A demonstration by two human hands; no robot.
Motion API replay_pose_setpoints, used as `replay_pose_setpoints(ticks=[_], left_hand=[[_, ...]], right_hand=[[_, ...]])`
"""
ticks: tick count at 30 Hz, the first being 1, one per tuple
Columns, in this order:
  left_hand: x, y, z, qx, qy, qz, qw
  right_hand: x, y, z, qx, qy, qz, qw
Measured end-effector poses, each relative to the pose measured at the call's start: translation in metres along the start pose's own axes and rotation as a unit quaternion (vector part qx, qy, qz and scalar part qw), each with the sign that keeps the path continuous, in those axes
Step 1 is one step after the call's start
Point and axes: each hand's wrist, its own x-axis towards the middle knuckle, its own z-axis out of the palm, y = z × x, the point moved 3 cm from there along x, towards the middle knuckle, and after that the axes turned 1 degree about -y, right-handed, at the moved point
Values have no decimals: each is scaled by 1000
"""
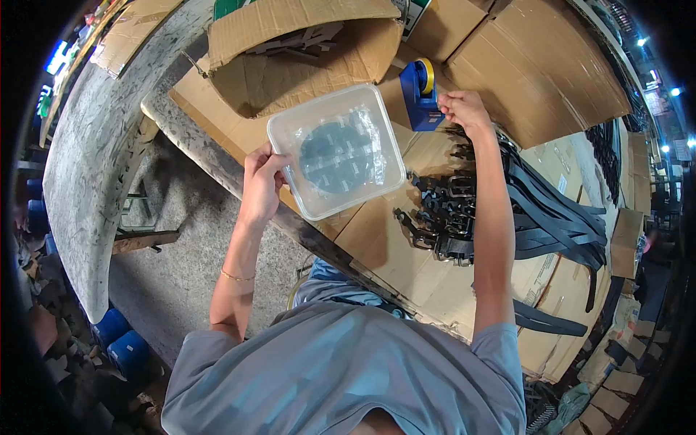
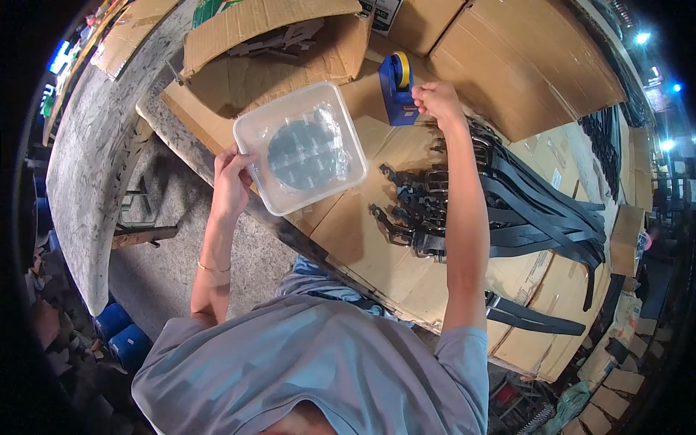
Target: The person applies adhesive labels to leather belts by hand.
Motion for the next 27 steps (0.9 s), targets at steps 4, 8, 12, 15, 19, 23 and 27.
replay_pose_setpoints(ticks=[4, 8, 12, 15, 19, 23, 27], left_hand=[[0, 1, 1, -1, 0, -10, 1000], [4, -3, -2, 2, -3, -10, 1000], [5, -2, 2, 4, -1, -13, 1000], [8, -4, -1, 13, -5, -15, 1000], [10, -6, 0, 9, -4, -21, 1000], [14, -11, -4, 20, 0, -22, 1000], [16, -9, -3, 16, 4, -21, 1000]], right_hand=[[-11, 10, 8, 85, 39, -28, 995], [-31, 19, 18, 119, 108, -42, 986], [-33, 30, 20, 145, 111, -53, 982], [-32, 38, 21, 130, 111, -60, 983], [-24, 57, 24, 157, 135, -106, 973], [-21, 67, 28, 189, 150, -126, 962], [-14, 76, 32, 199, 139, -166, 956]])
